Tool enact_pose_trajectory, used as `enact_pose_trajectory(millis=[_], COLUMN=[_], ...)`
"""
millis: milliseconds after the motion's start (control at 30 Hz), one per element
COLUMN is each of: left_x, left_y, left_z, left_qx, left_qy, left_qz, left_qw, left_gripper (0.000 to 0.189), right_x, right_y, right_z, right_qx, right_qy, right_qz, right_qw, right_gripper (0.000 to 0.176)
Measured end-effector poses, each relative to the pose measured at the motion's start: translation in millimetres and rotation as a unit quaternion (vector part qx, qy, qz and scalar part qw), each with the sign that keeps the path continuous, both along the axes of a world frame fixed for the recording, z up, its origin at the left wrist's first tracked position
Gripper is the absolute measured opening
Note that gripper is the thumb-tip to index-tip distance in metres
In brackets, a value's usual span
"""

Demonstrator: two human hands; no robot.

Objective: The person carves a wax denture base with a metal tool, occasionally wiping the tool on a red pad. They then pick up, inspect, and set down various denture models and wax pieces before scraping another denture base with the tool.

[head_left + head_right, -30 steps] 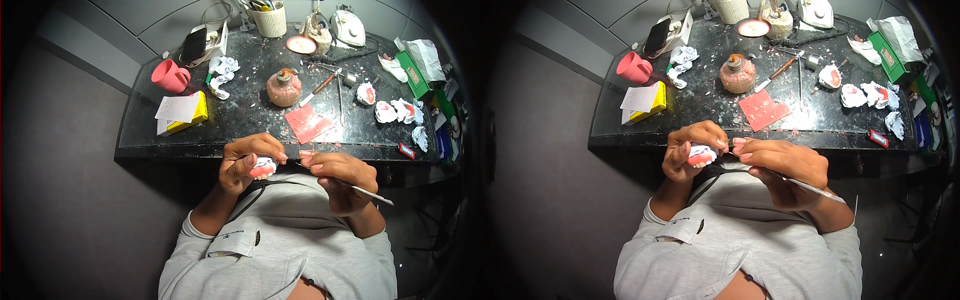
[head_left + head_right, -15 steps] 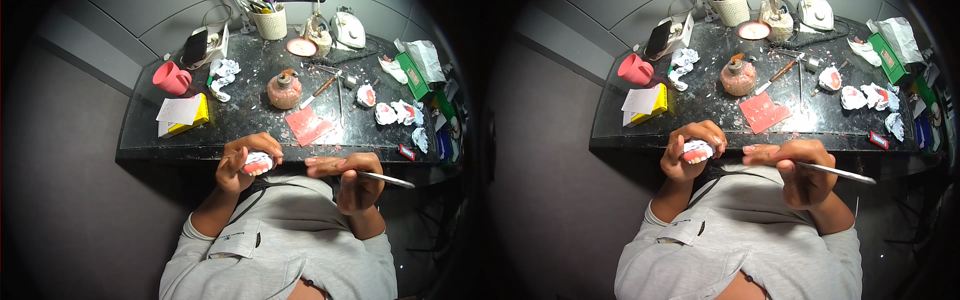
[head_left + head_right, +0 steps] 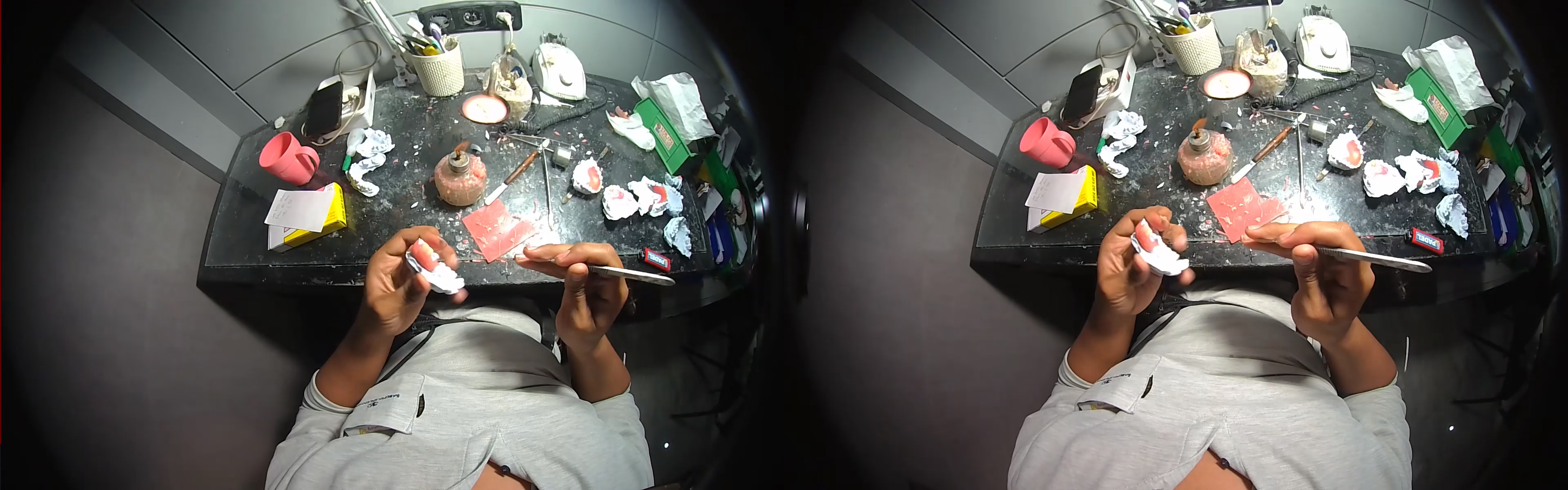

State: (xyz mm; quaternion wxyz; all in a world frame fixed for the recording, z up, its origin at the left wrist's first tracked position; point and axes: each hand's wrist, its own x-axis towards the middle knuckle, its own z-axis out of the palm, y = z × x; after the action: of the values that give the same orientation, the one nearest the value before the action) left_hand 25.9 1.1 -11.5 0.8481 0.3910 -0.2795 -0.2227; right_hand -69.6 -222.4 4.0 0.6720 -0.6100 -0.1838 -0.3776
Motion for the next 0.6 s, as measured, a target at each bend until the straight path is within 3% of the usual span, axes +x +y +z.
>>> enact_pose_trajectory(millis=[67, 133, 200, 267, 300, 333, 600], left_x=[-1, -7, -17, -20, -21, -21, -28], left_y=[-2, -7, -8, -7, -8, -8, -6], left_z=[6, 13, 19, 18, 18, 18, 21], left_qx=[0.026, 0.105, 0.126, 0.145, 0.154, 0.154, 0.214], left_qy=[-0.027, -0.163, -0.162, -0.244, -0.284, -0.283, -0.331], left_qz=[0.013, 0.104, 0.129, 0.177, 0.201, 0.201, 0.267], left_qw=[0.999, 0.976, 0.970, 0.942, 0.925, 0.925, 0.879], left_gripper=[0.053, 0.051, 0.043, 0.039, 0.038, 0.038, 0.039], right_x=[-2, -6, -8, -9, -2, 1, -6], right_y=[0, -6, -6, -3, -9, -3, 7], right_z=[-1, -1, -2, -5, 4, 13, 14], right_qx=[0.016, -0.002, -0.022, -0.007, -0.126, -0.142, -0.120], right_qy=[0.011, 0.015, 0.020, 0.011, -0.040, -0.056, -0.030], right_qz=[0.009, 0.012, 0.014, 0.004, -0.084, -0.146, -0.075], right_qw=[1.000, 1.000, 0.999, 1.000, 0.988, 0.978, 0.989], right_gripper=[0.021, 0.022, 0.023, 0.022, 0.018, 0.013, 0.014])
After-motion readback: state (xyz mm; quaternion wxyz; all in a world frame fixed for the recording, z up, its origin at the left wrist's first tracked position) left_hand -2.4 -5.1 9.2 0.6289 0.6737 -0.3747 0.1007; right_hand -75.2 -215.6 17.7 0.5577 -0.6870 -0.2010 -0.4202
